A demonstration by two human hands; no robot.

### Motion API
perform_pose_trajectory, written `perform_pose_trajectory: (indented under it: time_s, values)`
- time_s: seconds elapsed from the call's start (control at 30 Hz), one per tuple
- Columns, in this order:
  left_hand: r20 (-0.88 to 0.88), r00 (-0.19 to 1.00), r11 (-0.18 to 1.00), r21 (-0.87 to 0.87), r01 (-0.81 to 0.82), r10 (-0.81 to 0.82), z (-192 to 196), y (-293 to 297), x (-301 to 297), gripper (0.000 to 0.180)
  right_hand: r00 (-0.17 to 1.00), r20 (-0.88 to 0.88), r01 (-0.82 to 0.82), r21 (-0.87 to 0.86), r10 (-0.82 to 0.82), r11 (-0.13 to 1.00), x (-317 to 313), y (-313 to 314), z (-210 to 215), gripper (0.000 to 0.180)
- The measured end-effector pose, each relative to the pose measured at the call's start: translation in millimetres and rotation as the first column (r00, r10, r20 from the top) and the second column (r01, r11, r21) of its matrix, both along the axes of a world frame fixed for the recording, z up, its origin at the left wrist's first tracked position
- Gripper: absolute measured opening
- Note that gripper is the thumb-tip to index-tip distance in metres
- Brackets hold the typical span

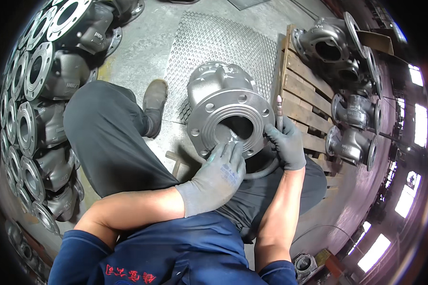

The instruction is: The person polishes the edges and surfaces of a metal casting using a handheld pneumatic grinder.

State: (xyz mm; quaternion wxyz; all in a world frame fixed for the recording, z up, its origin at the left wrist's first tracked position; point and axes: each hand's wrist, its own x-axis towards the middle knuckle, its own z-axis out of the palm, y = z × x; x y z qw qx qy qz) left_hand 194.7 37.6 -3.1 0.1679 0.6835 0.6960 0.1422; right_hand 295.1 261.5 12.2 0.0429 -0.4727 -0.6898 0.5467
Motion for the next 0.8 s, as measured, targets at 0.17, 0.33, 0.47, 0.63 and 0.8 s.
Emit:
perform_pose_trajectory:
  time_s: [0.17, 0.33, 0.47, 0.63, 0.8]
  values:
    - [-0.050, 0.999, 1.000, -0.018, 0.021, -0.021, 2.3, -0.8, -1.6, 0.046, 0.999, -0.044, 0.017, -0.156, -0.024, 0.988, 14.3, -9.4, -2.6, 0.025]
    - [-0.004, 0.995, 0.988, -0.119, 0.096, -0.097, 7.2, -3.7, -4.4, 0.044, 0.998, -0.057, -0.014, -0.191, 0.003, 0.982, 22.6, -21.4, -4.6, 0.034]
    - [0.011, 0.994, 0.994, -0.009, 0.110, -0.110, -6.4, -12.9, 0.7, 0.045, 0.999, -0.046, 0.008, -0.179, -0.017, 0.984, 26.9, -22.1, -7.5, 0.032]
    - [0.060, 0.992, 0.994, 0.029, 0.106, -0.108, -9.6, -12.0, 0.1, 0.044, 1.000, -0.007, 0.007, -0.052, -0.007, 0.999, 14.9, -21.8, -5.0, 0.031]
    - [-0.026, 0.996, 0.993, 0.077, 0.090, -0.088, -4.6, -12.7, -8.6, 0.040, 0.998, -0.050, -0.038, 0.015, 0.039, 0.999, -7.0, -25.7, 1.9, 0.027]
